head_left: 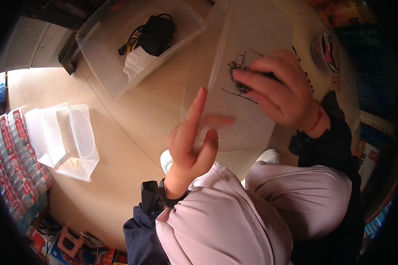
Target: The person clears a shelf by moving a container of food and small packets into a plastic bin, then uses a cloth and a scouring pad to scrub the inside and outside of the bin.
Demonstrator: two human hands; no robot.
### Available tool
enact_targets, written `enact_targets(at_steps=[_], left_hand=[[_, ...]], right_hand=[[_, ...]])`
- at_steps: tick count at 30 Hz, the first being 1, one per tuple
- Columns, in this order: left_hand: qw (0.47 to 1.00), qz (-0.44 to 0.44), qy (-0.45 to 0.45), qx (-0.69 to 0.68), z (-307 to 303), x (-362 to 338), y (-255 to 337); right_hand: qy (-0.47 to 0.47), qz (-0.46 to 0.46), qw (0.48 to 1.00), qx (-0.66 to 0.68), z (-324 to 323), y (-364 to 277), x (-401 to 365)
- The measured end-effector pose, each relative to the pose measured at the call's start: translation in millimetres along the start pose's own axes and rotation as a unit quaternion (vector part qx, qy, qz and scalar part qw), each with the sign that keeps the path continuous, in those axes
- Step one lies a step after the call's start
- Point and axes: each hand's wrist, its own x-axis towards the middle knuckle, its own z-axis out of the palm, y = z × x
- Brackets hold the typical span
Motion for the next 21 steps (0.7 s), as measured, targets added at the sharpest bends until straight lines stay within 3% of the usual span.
enact_targets(at_steps=[2, 7, 10, 14, 16, 18, 21], left_hand=[[1.000, 0.000, 0.003, -0.002, 0.8, -0.3, -1.4], [1.000, -0.003, 0.002, 0.001, 1.7, 1.4, -1.3], [0.997, 0.057, 0.049, 0.022, 4.6, 4.8, -8.4], [0.996, 0.079, 0.047, 0.022, 3.8, 4.1, -10.9], [0.996, 0.079, 0.045, 0.017, 2.5, 3.6, -9.8], [0.990, 0.076, 0.053, 0.102, 0.5, 5.2, -4.4], [0.998, 0.038, 0.040, -0.003, 3.9, 2.9, -8.8]], right_hand=[[0.014, 0.023, 0.999, 0.025, 1.6, -1.0, 0.2], [-0.009, -0.026, 1.000, 0.003, 3.0, -7.5, 9.5], [0.021, -0.054, 0.998, -0.025, 8.9, -11.9, 12.6], [0.003, 0.008, 0.999, -0.043, 5.7, -4.6, 13.6], [0.012, -0.036, 0.999, 0.019, 9.6, -8.7, 12.4], [0.005, -0.042, 0.999, 0.015, 11.4, -15.2, 12.9], [0.013, -0.035, 0.999, -0.003, 9.5, -6.6, 15.8]])
